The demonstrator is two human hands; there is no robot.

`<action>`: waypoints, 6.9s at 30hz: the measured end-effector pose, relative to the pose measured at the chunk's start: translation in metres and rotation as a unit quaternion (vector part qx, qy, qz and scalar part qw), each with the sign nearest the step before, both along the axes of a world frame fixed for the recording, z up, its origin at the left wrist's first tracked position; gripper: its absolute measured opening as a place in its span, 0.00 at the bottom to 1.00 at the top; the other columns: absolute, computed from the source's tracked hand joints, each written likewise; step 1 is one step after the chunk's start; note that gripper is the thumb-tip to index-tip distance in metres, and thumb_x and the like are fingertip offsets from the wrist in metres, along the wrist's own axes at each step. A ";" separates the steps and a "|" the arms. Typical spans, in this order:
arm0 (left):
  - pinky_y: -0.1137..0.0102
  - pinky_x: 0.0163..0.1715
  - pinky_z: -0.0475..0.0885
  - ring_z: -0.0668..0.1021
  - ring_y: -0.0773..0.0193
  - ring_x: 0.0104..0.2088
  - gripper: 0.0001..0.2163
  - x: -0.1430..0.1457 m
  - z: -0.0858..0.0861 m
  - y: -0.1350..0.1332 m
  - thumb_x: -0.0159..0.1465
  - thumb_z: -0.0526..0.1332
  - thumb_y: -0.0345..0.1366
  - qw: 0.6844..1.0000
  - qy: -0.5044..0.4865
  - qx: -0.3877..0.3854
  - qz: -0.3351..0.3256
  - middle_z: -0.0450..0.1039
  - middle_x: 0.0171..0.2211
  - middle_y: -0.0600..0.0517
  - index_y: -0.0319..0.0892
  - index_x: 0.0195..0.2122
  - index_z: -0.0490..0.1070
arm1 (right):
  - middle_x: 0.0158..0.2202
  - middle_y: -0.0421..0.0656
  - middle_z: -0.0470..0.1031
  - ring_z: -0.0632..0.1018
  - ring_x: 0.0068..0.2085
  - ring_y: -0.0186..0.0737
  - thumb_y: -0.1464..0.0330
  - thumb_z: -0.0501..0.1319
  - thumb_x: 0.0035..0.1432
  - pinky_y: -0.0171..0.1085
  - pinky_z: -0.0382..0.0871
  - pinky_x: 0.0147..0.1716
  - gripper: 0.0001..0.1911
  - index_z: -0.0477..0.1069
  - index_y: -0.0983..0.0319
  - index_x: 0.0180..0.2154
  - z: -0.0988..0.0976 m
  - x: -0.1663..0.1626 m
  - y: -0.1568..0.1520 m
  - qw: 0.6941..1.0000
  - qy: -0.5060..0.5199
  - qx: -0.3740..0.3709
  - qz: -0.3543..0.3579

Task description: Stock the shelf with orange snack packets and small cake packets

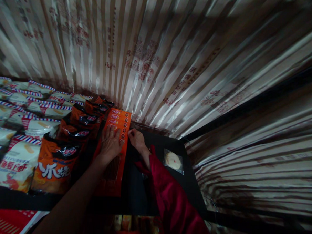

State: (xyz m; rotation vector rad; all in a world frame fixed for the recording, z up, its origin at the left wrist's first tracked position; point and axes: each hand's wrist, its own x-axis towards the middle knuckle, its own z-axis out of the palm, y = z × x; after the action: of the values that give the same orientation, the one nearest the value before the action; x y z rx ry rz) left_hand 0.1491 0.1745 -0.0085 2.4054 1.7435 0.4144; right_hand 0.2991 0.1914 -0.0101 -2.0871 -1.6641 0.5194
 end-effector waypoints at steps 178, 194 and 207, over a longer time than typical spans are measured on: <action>0.54 0.61 0.52 0.52 0.47 0.65 0.20 -0.018 0.005 -0.005 0.64 0.52 0.37 0.997 -0.025 -0.037 -0.060 0.52 0.64 0.40 0.43 0.57 0.65 | 0.43 0.48 0.76 0.74 0.45 0.43 0.71 0.55 0.58 0.39 0.60 0.49 0.15 0.72 0.65 0.46 -0.007 -0.043 -0.060 0.994 -0.040 0.079 -0.064; 0.60 0.54 0.64 0.67 0.52 0.54 0.16 -0.031 0.008 -0.003 0.62 0.51 0.27 0.993 0.002 0.033 -0.117 0.68 0.53 0.41 0.35 0.49 0.70 | 0.39 0.45 0.77 0.73 0.42 0.42 0.70 0.59 0.56 0.38 0.61 0.44 0.11 0.72 0.62 0.42 -0.019 -0.038 -0.056 0.992 -0.031 0.090 -0.078; 0.63 0.51 0.65 0.69 0.53 0.50 0.16 -0.034 0.020 -0.005 0.61 0.51 0.28 0.995 0.023 -0.002 -0.101 0.70 0.49 0.42 0.36 0.49 0.70 | 0.37 0.43 0.77 0.75 0.40 0.41 0.68 0.59 0.54 0.38 0.63 0.43 0.08 0.71 0.61 0.38 -0.014 -0.039 -0.053 0.990 0.001 0.087 -0.114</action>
State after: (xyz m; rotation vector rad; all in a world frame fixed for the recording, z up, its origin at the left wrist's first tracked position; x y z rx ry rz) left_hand 0.1149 0.1693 0.0117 2.5754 1.4942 0.3315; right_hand 0.2602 0.1379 -0.0243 -2.1092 -1.3910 0.2920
